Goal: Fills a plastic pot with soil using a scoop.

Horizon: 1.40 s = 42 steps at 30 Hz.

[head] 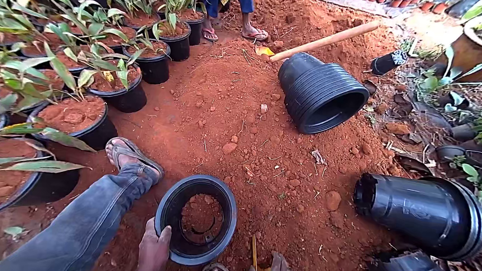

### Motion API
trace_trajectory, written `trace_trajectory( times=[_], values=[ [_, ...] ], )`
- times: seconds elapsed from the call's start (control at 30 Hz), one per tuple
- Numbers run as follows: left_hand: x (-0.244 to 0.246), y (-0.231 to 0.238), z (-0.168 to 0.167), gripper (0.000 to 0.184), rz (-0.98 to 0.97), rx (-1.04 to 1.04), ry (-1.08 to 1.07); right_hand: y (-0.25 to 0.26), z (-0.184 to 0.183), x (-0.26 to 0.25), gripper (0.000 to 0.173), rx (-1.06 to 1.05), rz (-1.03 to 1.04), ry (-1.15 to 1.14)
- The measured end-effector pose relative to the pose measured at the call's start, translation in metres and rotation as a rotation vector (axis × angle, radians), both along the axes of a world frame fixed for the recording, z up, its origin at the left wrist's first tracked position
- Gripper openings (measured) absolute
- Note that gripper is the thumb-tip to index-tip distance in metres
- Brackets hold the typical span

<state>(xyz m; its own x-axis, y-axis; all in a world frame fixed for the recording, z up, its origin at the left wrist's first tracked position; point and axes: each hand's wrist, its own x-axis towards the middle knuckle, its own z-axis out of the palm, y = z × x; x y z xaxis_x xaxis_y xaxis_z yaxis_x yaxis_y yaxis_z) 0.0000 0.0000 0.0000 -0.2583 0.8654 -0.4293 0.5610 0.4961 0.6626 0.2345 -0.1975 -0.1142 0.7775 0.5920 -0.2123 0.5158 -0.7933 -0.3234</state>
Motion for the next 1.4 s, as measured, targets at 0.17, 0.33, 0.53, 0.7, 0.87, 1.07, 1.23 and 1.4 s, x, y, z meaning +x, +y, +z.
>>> trace_trajectory(
  times=[0.17, 0.33, 0.53, 0.7, 0.87, 1.07, 1.23, 1.4],
  values=[
    [0.001, 0.001, 0.003, 0.050, -0.003, -0.008, 0.023, 0.008, 0.005, 0.005, 0.091, -0.051, 0.026, -0.017],
    [0.000, 0.001, 0.004, 0.050, -0.029, -0.002, 0.044, 0.053, 0.008, 0.019, 0.094, -0.041, -0.032, -0.024],
    [-0.002, 0.002, 0.013, 0.055, -0.064, -0.058, 0.077, 0.209, 0.049, 0.094, 0.100, -0.156, -0.200, 0.132],
    [0.001, 0.005, 0.014, 0.054, -0.038, -0.075, 0.076, 0.191, 0.029, 0.100, 0.098, -0.044, -0.105, 0.051],
    [0.005, 0.006, 0.017, 0.050, -0.036, -0.086, 0.056, 0.153, 0.062, 0.106, 0.104, 0.190, 0.127, -0.021],
    [0.003, 0.009, 0.015, 0.049, -0.030, -0.111, 0.029, 0.173, 0.203, 0.086, 0.101, -0.031, 0.833, 0.011],
    [0.003, 0.010, 0.015, 0.049, -0.031, -0.139, 0.026, 0.233, 0.270, -0.005, 0.094, -0.684, 1.280, -0.119],
    [0.003, 0.010, 0.014, 0.048, -0.042, -0.155, 0.033, 0.233, 0.263, -0.007, 0.104, -0.717, 1.269, -0.074]
  ],
)
